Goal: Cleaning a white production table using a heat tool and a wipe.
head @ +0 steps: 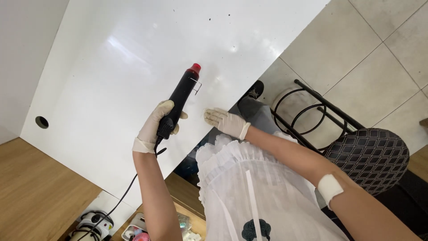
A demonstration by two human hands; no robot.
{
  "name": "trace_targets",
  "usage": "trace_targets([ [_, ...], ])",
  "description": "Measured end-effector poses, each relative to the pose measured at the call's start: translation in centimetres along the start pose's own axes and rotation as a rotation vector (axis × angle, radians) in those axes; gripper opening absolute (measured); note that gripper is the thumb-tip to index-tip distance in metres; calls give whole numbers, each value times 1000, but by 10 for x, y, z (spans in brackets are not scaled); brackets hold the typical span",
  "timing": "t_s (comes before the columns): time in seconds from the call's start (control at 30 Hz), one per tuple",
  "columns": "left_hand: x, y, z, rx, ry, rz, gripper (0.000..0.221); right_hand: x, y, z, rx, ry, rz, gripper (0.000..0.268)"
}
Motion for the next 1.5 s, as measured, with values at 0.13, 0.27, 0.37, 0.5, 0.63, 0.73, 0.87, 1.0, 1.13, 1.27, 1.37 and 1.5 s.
trace_targets([
  [0.13,-4,-1,12,-18,38,-14,48,-77,88,-5,107,-176,217,71],
  [0.27,-5,4,13,2,40,-6,47,-132,143,-3,475,-88,438,59],
  [0.37,-6,2,19,2,57,-9,47,-46,106,36,422,-149,576,58],
  [0.5,-11,-10,14,3,38,10,49,-37,18,29,135,-125,31,57],
  [0.63,-9,-14,9,-4,23,34,49,-93,100,5,7,-31,279,67],
  [0.73,-11,-16,14,-24,45,24,48,-131,189,-15,385,-44,515,57],
  [0.87,-5,-14,16,-10,54,22,47,-103,170,-26,467,60,763,53],
  [1.0,-5,-17,17,-31,82,41,48,55,93,-20,262,106,172,53],
  [1.13,-6,-9,20,-16,62,46,48,-49,73,-68,55,63,201,53],
  [1.27,-10,-17,21,3,81,51,48,-117,189,-58,231,45,493,60],
  [1.37,-20,-20,26,12,80,65,47,-135,213,-63,437,114,552,54],
  [1.5,-24,-21,27,16,66,96,47,-71,175,-88,429,-132,1246,53],
])
Point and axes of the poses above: each hand's wrist, its own z-axis away from the middle knuckle, its own x-axis out of the palm, y = z × x, the point moved 7 cm from there along -z, towards the middle knuckle, and after that the axes turned 9 degrees about x, right-handed, at the moved point
